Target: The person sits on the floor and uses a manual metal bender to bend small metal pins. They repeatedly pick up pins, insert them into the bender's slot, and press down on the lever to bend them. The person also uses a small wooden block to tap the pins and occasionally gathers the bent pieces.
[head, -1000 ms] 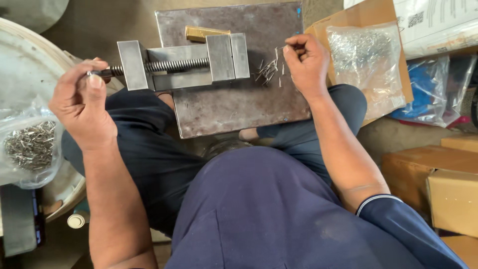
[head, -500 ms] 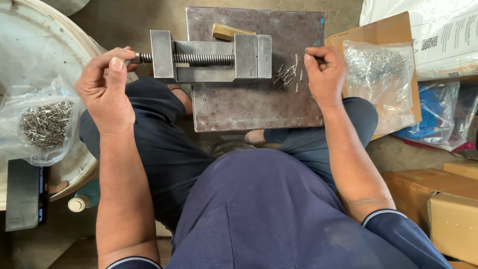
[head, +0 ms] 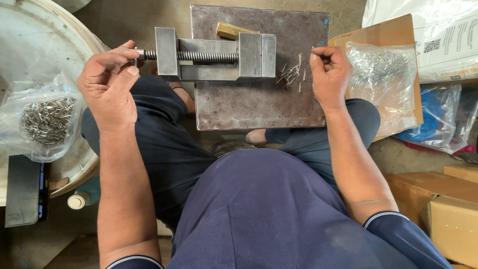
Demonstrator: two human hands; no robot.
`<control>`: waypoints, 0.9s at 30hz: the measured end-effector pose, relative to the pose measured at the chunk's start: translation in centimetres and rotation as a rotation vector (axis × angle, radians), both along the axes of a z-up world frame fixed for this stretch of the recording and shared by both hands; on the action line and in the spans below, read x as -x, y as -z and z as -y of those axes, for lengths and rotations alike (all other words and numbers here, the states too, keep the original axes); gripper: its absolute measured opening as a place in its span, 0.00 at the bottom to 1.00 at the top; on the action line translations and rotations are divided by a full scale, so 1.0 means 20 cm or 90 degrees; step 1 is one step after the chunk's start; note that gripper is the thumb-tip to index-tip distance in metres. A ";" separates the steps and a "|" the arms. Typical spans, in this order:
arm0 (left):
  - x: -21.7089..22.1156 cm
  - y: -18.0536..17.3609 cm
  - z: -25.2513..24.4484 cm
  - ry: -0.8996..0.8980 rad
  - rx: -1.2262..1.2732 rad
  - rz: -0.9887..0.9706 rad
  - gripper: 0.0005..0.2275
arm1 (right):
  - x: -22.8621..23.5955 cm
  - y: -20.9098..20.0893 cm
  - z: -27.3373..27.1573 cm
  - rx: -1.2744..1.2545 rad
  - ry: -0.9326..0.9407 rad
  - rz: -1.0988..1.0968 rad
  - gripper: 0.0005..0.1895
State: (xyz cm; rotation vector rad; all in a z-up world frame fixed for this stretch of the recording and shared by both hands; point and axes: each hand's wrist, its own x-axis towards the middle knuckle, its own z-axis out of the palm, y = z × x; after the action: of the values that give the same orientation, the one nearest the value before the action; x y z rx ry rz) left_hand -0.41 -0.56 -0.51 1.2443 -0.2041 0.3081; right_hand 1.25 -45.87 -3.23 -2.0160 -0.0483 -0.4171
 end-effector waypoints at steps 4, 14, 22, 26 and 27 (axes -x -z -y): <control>0.00 -0.02 0.01 -0.002 0.023 -0.008 0.08 | 0.01 -0.17 -0.06 -0.046 -0.087 -0.019 0.04; 0.01 -0.09 0.01 -0.045 0.060 -0.025 0.05 | -0.13 -0.63 -0.38 0.448 -0.345 0.178 0.15; 0.00 -0.07 -0.02 -0.052 0.081 -0.062 0.05 | -0.15 -0.73 -0.49 0.664 -0.393 0.182 0.20; 0.01 -0.06 -0.02 -0.065 0.075 -0.064 0.06 | -0.14 -0.73 -0.49 0.658 -0.388 0.186 0.20; 0.01 -0.06 -0.02 -0.070 0.072 -0.064 0.06 | -0.12 -0.73 -0.48 0.629 -0.383 0.196 0.19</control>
State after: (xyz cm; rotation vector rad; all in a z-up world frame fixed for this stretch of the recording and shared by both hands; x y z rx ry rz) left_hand -0.68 -0.08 0.68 1.1585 -0.0317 0.3461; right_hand 3.74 -36.33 11.28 -2.6946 -1.2237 -0.3276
